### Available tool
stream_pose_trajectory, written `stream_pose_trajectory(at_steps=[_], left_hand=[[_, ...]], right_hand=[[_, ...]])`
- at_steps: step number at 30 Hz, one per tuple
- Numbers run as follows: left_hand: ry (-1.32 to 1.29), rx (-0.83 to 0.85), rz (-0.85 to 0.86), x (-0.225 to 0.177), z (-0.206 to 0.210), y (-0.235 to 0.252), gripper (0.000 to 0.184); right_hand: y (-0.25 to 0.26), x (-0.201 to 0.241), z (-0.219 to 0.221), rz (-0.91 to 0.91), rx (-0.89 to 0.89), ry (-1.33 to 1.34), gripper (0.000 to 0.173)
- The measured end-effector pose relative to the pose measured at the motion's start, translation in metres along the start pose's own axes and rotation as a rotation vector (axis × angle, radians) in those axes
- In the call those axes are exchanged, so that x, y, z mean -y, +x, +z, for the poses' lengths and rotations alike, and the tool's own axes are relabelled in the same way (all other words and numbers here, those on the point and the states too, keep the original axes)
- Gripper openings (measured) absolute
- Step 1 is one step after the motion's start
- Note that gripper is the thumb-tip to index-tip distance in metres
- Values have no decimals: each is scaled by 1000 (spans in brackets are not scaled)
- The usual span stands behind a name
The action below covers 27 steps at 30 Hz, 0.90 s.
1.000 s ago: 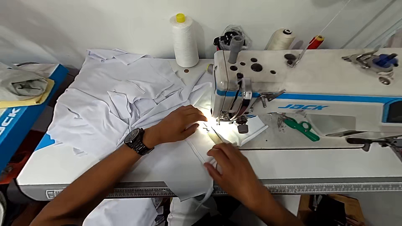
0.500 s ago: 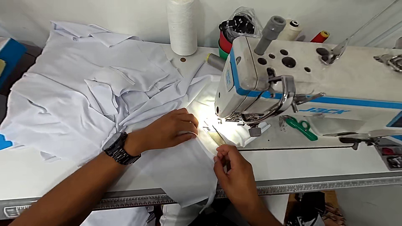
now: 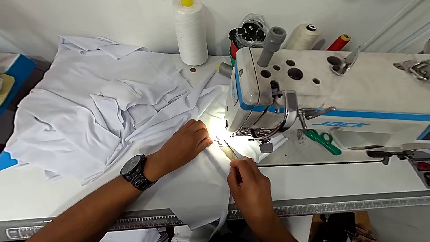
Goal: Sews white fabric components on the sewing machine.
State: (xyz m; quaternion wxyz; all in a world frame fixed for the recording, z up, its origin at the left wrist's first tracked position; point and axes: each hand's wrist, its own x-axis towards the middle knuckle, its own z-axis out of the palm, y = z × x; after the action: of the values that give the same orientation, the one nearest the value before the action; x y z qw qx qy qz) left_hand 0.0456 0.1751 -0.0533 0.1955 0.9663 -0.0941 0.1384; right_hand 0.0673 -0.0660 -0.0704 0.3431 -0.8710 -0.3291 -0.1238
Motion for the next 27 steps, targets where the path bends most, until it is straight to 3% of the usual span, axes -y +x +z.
stream_pose_trajectory(at_steps=[5, 10, 12, 14, 17, 27], left_hand=[[102, -20, 19, -5, 2, 0, 28], [246, -6, 280, -29, 0, -7, 21], [332, 35, 170, -51, 6, -22, 28], [325, 62, 8, -66, 19, -41, 51], [207, 124, -25, -60, 23, -49, 66], [61, 214, 291, 1, 14, 10, 61]], right_hand=[[-1, 3, -1, -64, 59, -122, 12], [12, -5, -16, -357, 165, -268, 33], [26, -22, -19, -449, 294, -180, 35], [34, -40, -21, -485, 386, -95, 34], [27, -51, -25, -444, 430, -95, 40], [16, -47, -20, -198, 323, -166, 50]])
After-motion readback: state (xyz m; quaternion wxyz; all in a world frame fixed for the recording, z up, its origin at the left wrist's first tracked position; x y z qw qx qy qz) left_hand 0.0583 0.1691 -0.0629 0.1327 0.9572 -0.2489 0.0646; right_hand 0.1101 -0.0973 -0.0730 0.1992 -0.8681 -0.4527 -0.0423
